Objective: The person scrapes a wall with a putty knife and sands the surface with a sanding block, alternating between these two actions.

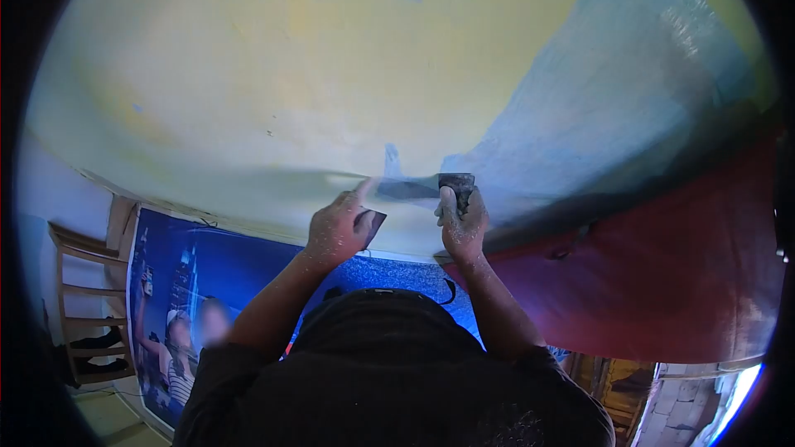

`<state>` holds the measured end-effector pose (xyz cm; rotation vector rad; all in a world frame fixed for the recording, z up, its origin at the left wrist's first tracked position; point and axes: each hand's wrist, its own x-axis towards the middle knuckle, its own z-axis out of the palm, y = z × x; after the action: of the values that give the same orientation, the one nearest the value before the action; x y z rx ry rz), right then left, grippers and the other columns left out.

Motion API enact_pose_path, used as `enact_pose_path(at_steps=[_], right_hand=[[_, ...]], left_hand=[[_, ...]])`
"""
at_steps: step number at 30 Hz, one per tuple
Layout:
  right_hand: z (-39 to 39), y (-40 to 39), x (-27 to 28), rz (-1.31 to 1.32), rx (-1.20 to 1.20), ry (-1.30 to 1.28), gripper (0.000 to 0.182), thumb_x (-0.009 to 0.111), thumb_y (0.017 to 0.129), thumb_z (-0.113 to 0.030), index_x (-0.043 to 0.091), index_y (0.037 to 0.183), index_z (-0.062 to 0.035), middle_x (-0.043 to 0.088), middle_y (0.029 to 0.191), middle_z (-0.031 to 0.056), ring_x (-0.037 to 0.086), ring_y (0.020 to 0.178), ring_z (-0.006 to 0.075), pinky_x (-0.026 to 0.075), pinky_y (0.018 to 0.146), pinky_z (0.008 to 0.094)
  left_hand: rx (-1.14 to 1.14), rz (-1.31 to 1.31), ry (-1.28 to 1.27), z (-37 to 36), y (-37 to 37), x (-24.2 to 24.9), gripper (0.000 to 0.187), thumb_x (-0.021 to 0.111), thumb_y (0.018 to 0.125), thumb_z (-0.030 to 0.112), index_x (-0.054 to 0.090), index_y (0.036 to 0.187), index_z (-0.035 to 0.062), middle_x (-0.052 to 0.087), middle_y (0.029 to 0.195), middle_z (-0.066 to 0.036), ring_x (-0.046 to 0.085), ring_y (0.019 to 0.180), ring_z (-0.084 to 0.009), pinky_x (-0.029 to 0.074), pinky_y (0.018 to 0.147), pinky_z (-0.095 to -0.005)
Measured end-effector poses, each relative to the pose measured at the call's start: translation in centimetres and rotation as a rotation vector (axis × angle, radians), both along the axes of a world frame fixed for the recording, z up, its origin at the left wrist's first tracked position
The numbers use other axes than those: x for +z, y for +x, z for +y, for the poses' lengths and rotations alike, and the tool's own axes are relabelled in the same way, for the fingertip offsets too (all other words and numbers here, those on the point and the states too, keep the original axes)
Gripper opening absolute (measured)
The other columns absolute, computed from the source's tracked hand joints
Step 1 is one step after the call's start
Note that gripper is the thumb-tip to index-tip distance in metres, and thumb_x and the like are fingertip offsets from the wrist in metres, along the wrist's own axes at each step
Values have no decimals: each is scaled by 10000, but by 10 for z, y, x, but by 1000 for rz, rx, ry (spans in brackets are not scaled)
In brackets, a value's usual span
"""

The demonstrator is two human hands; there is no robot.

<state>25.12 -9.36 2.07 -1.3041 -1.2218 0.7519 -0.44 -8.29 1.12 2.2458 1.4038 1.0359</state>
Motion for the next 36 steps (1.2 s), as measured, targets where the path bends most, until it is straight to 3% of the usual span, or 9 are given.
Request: enact_pose_path(at_steps=[2, 3, 7, 10, 11, 21, 24, 33, 36], right_hand=[[-1, -1, 0, -7, -31, -18, 262, 690, 1129, -271, 647, 1129, -12, 662, 784, 35, 615, 653, 88, 505, 587, 269], [-4, -5, 3, -13, -46, -24, 263, 691, 1129, -271, 647, 1129, -12, 662, 784, 35, 615, 651, 88, 504, 585, 269], [0, -8, -2, 70, -67, -47, 257, 703, 1118, -249, 661, 1144, 3, 692, 795, 46, 648, 668, 88, 514, 591, 273], [-2, -14, 5, 92, -58, -2, 261, 702, 1119, -256, 650, 1126, 0, 687, 785, 51, 635, 644, 88, 513, 579, 276], [-2, -16, 6, 80, -66, 6, 269, 703, 1120, -270, 642, 1111, -8, 680, 779, 50, 623, 635, 83, 509, 577, 272], [-6, -24, 24, 60, -80, 29, 190, 719, 1106, -185, 664, 1133, -5, 685, 839, 35, 635, 702, 77, 499, 636, 268], [-3, -25, 16, -22, -139, 82, 263, 712, 1114, -284, 640, 1065, -35, 646, 718, 21, 572, 576, 76, 449, 528, 265], [-1, -29, 16, -30, -153, 136, 237, 702, 1119, -265, 646, 1086, -38, 636, 723, 10, 555, 579, 62, 438, 520, 264], [-3, -30, 14, 64, -140, 50, 232, 712, 1115, -232, 662, 1117, -6, 673, 860, 42, 628, 708, 92, 500, 653, 279]], left_hand=[[63, -82, 42, 7, -14, -8, 532, 852, 917, 196, 681, 1398, 43, 766, 1098, -204, 779, 926, -373, 632, 819, -455], [103, -101, 78, 8, -22, -6, 421, 907, 903, 238, 718, 1219, 35, 775, 1079, -195, 796, 921, -341, 639, 809, -427], [169, -197, 190, 27, -37, 1, 381, 964, 854, 211, 711, 1068, 22, 774, 968, -163, 793, 836, -297, 633, 765, -393], [179, -210, 211, 35, -45, 15, 392, 969, 850, 223, 710, 1065, 23, 769, 948, -161, 787, 831, -289, 627, 760, -386], [199, -205, 160, 37, -47, 17, 462, 979, 828, 340, 708, 1061, 47, 774, 990, -161, 786, 879, -341, 632, 789, -418], [189, -179, 281, 48, -56, 40, 428, 1002, 782, 300, 692, 958, 63, 755, 894, -127, 761, 794, -320, 612, 722, -402], [236, -174, 342, 53, -53, 38, 413, 1004, 773, 281, 682, 928, 75, 747, 863, -118, 752, 767, -320, 607, 701, -399], [280, -205, 298, 50, -46, 43, 396, 987, 787, 282, 658, 888, 86, 729, 833, -115, 739, 743, -337, 596, 675, -423], [281, -208, 287, 52, -47, 43, 403, 981, 795, 292, 653, 888, 79, 724, 832, -118, 735, 743, -348, 591, 671, -433]])
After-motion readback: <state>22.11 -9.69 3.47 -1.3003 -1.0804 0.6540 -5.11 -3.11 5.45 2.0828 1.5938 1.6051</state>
